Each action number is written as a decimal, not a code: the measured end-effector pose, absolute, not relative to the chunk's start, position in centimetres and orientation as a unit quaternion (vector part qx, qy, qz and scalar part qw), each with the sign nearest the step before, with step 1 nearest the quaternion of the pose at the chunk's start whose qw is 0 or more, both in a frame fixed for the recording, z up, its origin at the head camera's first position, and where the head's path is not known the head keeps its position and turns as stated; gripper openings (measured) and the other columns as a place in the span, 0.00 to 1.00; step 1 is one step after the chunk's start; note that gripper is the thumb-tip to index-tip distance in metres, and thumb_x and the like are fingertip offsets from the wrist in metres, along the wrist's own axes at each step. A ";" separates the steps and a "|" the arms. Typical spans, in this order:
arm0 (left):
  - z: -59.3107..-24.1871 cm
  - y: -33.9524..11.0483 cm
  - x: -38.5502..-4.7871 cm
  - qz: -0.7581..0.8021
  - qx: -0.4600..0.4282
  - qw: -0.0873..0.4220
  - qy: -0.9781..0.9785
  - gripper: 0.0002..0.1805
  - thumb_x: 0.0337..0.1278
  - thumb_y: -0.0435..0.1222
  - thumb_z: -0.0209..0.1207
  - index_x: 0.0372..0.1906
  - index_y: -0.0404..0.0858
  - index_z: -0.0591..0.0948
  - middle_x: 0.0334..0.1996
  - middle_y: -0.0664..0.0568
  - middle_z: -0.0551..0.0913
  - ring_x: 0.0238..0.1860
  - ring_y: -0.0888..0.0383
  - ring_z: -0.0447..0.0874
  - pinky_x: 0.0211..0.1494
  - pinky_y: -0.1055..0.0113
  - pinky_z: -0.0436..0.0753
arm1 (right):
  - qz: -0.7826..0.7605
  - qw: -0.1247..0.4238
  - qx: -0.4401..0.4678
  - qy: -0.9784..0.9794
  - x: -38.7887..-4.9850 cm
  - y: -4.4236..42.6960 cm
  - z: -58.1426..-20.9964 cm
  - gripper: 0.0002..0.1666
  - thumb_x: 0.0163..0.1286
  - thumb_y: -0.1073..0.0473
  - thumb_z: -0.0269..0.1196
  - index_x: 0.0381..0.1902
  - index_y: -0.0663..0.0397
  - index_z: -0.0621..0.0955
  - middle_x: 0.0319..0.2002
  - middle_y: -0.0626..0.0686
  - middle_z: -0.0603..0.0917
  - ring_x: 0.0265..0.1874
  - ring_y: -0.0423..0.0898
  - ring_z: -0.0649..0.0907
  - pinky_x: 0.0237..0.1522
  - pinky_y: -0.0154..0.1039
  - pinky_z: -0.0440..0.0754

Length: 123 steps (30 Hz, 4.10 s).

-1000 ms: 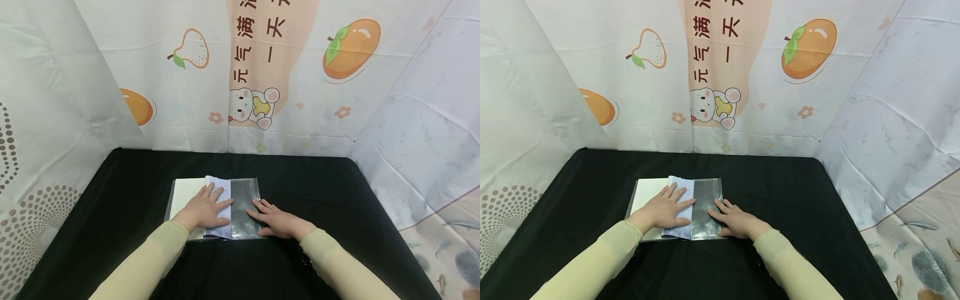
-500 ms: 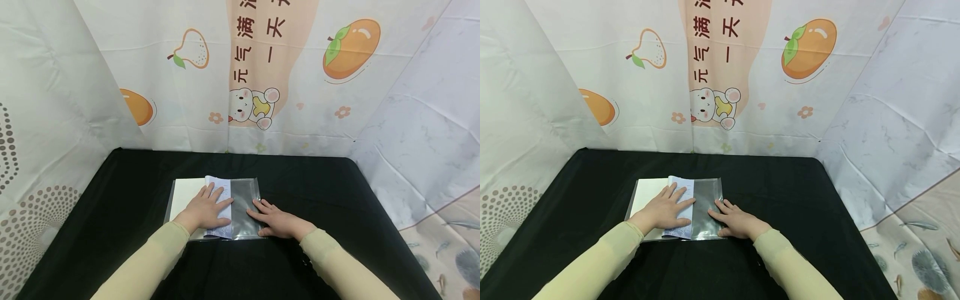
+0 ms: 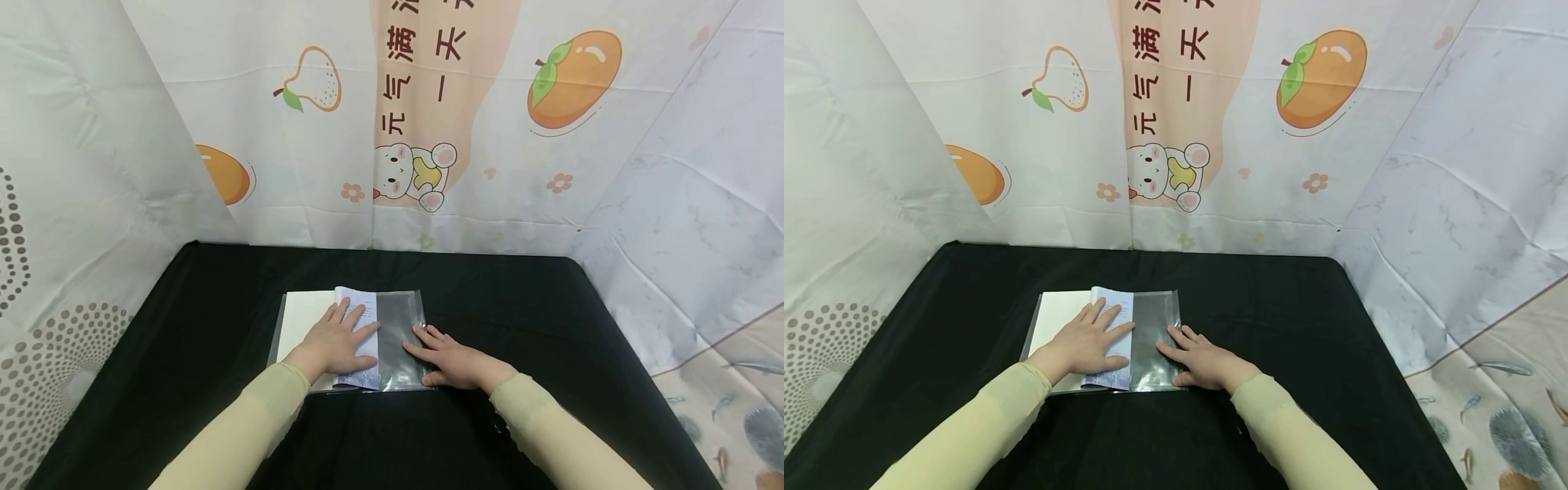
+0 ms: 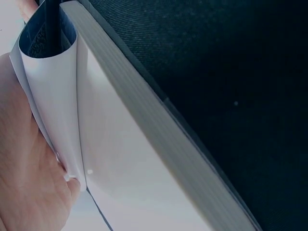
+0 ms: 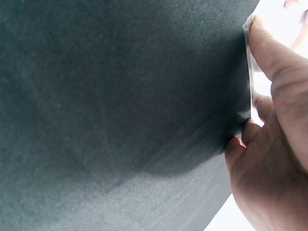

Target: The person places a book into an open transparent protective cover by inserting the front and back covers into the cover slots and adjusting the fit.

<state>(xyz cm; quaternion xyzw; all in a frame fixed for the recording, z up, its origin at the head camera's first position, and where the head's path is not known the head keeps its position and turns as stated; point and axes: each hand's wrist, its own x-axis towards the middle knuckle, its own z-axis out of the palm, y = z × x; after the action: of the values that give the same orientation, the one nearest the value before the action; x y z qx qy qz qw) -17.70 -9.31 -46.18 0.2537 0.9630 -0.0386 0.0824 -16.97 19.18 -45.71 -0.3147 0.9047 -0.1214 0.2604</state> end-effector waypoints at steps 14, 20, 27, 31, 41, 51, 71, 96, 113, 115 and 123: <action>-46.4 -9.5 -17.5 -0.036 0.247 0.062 0.966 0.45 0.63 0.71 0.49 0.79 0.54 0.64 0.82 0.47 0.54 0.82 0.38 0.42 0.80 0.40 0.48 | -0.130 0.264 -0.307 0.905 -16.9 19.1 -45.6 0.43 0.76 0.44 0.60 0.82 0.33 0.56 0.84 0.48 0.41 0.82 0.56 0.42 0.76 0.64 0.55; -46.9 -9.7 -17.4 -0.026 0.244 0.054 0.968 0.45 0.63 0.71 0.48 0.79 0.54 0.64 0.82 0.48 0.52 0.83 0.40 0.39 0.80 0.39 0.45 | -0.131 0.264 -0.312 0.903 -16.8 19.2 -45.7 0.42 0.77 0.44 0.60 0.82 0.34 0.56 0.84 0.49 0.41 0.82 0.57 0.42 0.76 0.64 0.54; -47.6 -9.9 -17.5 -0.012 0.243 0.040 0.969 0.45 0.63 0.71 0.49 0.79 0.54 0.64 0.82 0.48 0.52 0.83 0.39 0.38 0.80 0.36 0.43 | -0.131 0.265 -0.317 0.901 -16.8 19.3 -45.6 0.43 0.77 0.45 0.60 0.83 0.35 0.56 0.84 0.50 0.41 0.82 0.57 0.42 0.77 0.64 0.53; -47.9 -10.1 -17.6 -0.001 0.225 0.024 0.974 0.44 0.63 0.69 0.51 0.78 0.51 0.66 0.82 0.45 0.53 0.82 0.36 0.39 0.79 0.36 0.45 | -0.130 0.266 -0.318 0.900 -16.9 19.3 -45.7 0.42 0.77 0.44 0.59 0.83 0.34 0.55 0.84 0.49 0.40 0.82 0.56 0.41 0.77 0.63 0.51; -48.0 -10.0 -17.9 0.004 0.202 0.008 0.979 0.44 0.62 0.68 0.52 0.77 0.48 0.68 0.81 0.42 0.55 0.81 0.33 0.40 0.79 0.36 0.48 | -0.132 0.261 -0.326 0.899 -16.8 19.4 -45.7 0.42 0.77 0.43 0.58 0.83 0.37 0.55 0.84 0.51 0.40 0.82 0.57 0.40 0.78 0.62 0.49; -48.4 -10.0 -17.8 -0.028 0.184 -0.038 0.982 0.47 0.62 0.69 0.52 0.78 0.45 0.66 0.82 0.39 0.50 0.82 0.35 0.32 0.79 0.37 0.32 | -0.133 0.263 -0.326 0.898 -16.7 19.4 -45.5 0.42 0.78 0.44 0.58 0.83 0.38 0.55 0.84 0.52 0.40 0.82 0.58 0.41 0.78 0.62 0.49; -47.5 -10.4 -16.9 0.024 0.142 0.015 0.989 0.54 0.55 0.76 0.50 0.81 0.49 0.61 0.82 0.36 0.43 0.79 0.26 0.39 0.79 0.34 0.44 | -0.136 0.260 -0.334 0.895 -16.8 19.3 -45.7 0.42 0.78 0.43 0.57 0.83 0.38 0.54 0.84 0.52 0.40 0.82 0.58 0.40 0.79 0.61 0.47; -48.8 -8.9 -17.3 0.041 0.022 -0.040 0.998 0.55 0.60 0.66 0.57 0.82 0.38 0.54 0.79 0.25 0.39 0.74 0.17 0.46 0.74 0.31 0.58 | -0.129 0.261 -0.339 0.895 -16.8 19.5 -45.7 0.42 0.79 0.44 0.57 0.83 0.38 0.53 0.84 0.53 0.40 0.82 0.58 0.40 0.79 0.61 0.46; -48.6 -8.1 -17.6 0.032 0.024 -0.032 0.999 0.55 0.60 0.66 0.57 0.82 0.39 0.54 0.79 0.25 0.39 0.74 0.18 0.45 0.75 0.32 0.56 | -0.131 0.261 -0.342 0.893 -16.8 19.4 -45.5 0.42 0.79 0.44 0.56 0.83 0.40 0.54 0.84 0.55 0.40 0.82 0.60 0.40 0.78 0.62 0.47; -48.5 -8.1 -17.5 0.031 0.024 -0.030 0.999 0.55 0.60 0.66 0.57 0.82 0.39 0.54 0.79 0.25 0.39 0.74 0.18 0.45 0.75 0.32 0.57 | -0.131 0.262 -0.341 0.893 -16.8 19.4 -45.5 0.42 0.79 0.44 0.56 0.83 0.40 0.54 0.84 0.54 0.40 0.82 0.60 0.40 0.78 0.62 0.46; -48.4 -8.0 -17.4 0.034 0.030 -0.021 0.999 0.55 0.61 0.67 0.56 0.82 0.40 0.53 0.80 0.26 0.37 0.75 0.19 0.43 0.76 0.32 0.54 | -0.133 0.259 -0.346 0.892 -16.9 19.5 -45.6 0.42 0.79 0.44 0.56 0.83 0.41 0.54 0.84 0.55 0.40 0.82 0.60 0.41 0.78 0.62 0.47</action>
<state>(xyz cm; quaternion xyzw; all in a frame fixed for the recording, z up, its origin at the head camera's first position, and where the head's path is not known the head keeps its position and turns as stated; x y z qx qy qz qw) -17.44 -7.97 -48.35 0.0297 0.9988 0.0341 -0.0210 -16.88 19.50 -45.65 -0.3455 0.8921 -0.1334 0.2587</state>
